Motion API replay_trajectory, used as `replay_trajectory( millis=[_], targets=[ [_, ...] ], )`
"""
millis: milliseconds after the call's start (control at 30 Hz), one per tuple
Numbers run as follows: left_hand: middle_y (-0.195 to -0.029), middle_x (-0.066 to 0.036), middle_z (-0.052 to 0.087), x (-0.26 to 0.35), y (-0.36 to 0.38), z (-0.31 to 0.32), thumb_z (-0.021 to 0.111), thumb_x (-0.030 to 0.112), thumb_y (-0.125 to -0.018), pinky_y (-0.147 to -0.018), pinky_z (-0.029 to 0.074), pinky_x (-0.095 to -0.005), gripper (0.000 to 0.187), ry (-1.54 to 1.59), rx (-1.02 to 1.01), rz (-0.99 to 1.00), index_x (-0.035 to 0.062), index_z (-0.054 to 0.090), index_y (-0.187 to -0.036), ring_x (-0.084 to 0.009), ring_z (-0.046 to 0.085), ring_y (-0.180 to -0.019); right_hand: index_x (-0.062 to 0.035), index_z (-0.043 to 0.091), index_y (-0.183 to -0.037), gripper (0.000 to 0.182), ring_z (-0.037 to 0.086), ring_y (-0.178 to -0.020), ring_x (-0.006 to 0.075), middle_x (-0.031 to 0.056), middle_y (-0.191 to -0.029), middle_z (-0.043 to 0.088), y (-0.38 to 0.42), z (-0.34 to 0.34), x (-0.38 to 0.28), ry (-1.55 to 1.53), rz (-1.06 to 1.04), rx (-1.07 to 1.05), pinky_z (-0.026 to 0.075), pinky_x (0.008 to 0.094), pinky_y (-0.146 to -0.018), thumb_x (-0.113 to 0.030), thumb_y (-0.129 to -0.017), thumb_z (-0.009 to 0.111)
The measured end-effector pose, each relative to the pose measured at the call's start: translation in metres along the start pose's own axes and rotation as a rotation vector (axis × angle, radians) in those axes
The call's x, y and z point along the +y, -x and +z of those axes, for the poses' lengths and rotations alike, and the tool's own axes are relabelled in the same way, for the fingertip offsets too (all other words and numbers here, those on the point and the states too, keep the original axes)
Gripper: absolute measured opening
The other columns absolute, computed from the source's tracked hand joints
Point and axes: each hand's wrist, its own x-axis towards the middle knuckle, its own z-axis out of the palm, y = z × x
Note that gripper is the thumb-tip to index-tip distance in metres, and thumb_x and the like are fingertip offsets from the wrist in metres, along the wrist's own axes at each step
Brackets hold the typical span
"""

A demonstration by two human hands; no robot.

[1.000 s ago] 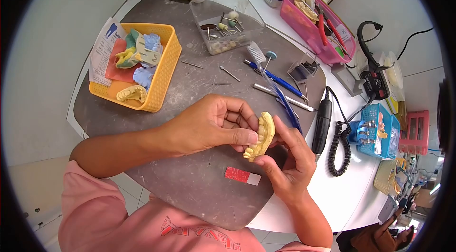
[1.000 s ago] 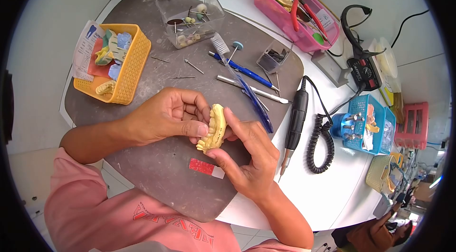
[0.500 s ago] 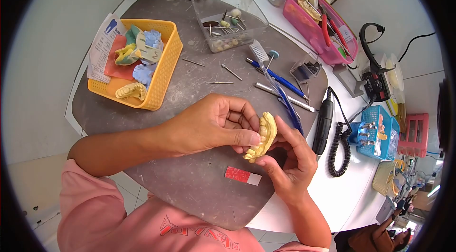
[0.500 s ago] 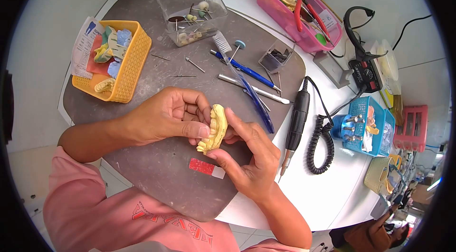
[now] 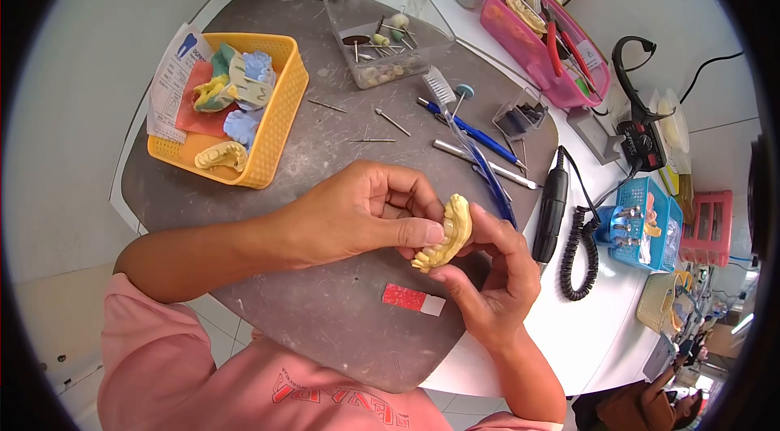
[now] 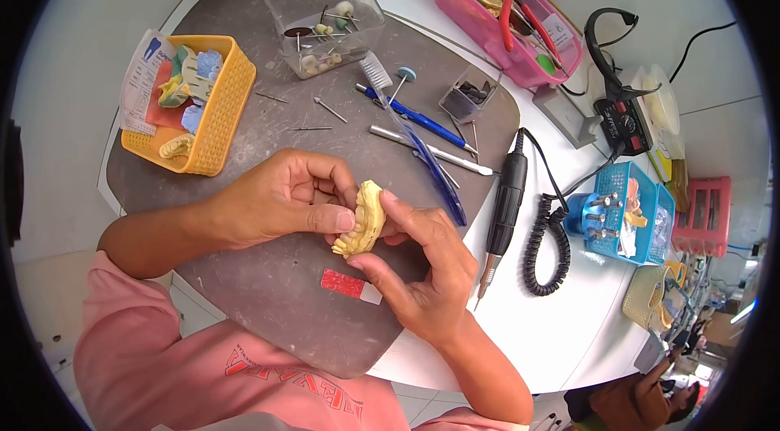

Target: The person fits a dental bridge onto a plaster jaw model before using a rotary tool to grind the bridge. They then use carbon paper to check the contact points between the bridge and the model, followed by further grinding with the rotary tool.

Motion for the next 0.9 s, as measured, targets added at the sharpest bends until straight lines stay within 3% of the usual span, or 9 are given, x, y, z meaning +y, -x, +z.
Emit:
replay_trajectory(
  millis=[200, 267, 500, 567, 900],
  targets=[
    [-0.099, -0.007, 0.064, -0.004, -0.001, 0.001, 0.071, 0.008, -0.089, -0.079, 0.054, -0.0242, 0.018, -0.051, 0.016, 0.037, -0.0009, 0.06, -0.101, -0.0099, 0.063, -0.09, 0.0038, 0.061, -0.123, 0.065, 0.062, -0.075, 0.0179, 0.012, -0.09, 0.067, 0.002, -0.001, 0.002, 0.012, -0.027, 0.004, 0.052, 0.0283, -0.066, -0.014, -0.067, 0.089],
    [-0.099, -0.007, 0.064, -0.002, 0.0, 0.001, 0.071, 0.008, -0.089, -0.079, 0.053, -0.0242, 0.018, -0.049, 0.018, 0.019, -0.0009, 0.06, -0.101, -0.0098, 0.063, -0.09, 0.0051, 0.052, -0.129, 0.07, 0.065, -0.092, 0.0177, 0.0127, -0.106, 0.065, 0.006, -0.007, 0.002, 0.04, 0.007, -0.115, 0.054, 0.0312, -0.082, -0.015, -0.072, 0.087],
    [-0.096, -0.007, 0.066, -0.002, 0.0, 0.002, 0.071, 0.009, -0.09, -0.08, 0.053, -0.0239, 0.017, -0.093, 0.025, -0.021, -0.0013, 0.061, -0.099, -0.0093, 0.063, -0.09, 0.0048, 0.05, -0.126, 0.076, 0.067, -0.097, 0.0203, 0.013, -0.106, 0.064, 0.009, -0.004, 0.004, 0.035, 0.037, -0.102, 0.055, 0.0328, -0.086, -0.023, -0.068, 0.089],
    [-0.096, -0.006, 0.066, -0.001, 0.0, 0.002, 0.071, 0.009, -0.09, -0.079, 0.053, -0.0237, 0.017, -0.097, 0.024, -0.021, -0.0013, 0.061, -0.099, -0.0091, 0.063, -0.09, 0.0037, 0.056, -0.116, 0.071, 0.065, -0.072, 0.0163, 0.01, -0.085, 0.067, 0.006, 0.002, 0.007, 0.031, -0.026, 0.011, 0.053, 0.0266, -0.064, -0.028, -0.063, 0.09],
    [-0.096, -0.004, 0.066, 0.001, 0.001, 0.001, 0.071, 0.013, -0.09, -0.079, 0.052, -0.0224, 0.019, -0.15, -0.041, -0.026, -0.0009, 0.063, -0.101, -0.0069, 0.062, -0.089, 0.0027, 0.051, -0.113, 0.073, 0.065, -0.071, 0.0159, 0.013, -0.088, 0.066, 0.013, 0.003, 0.0, 0.081, -0.034, 0.001, 0.053, 0.0253, -0.062, -0.026, -0.059, 0.092]
  ],
)
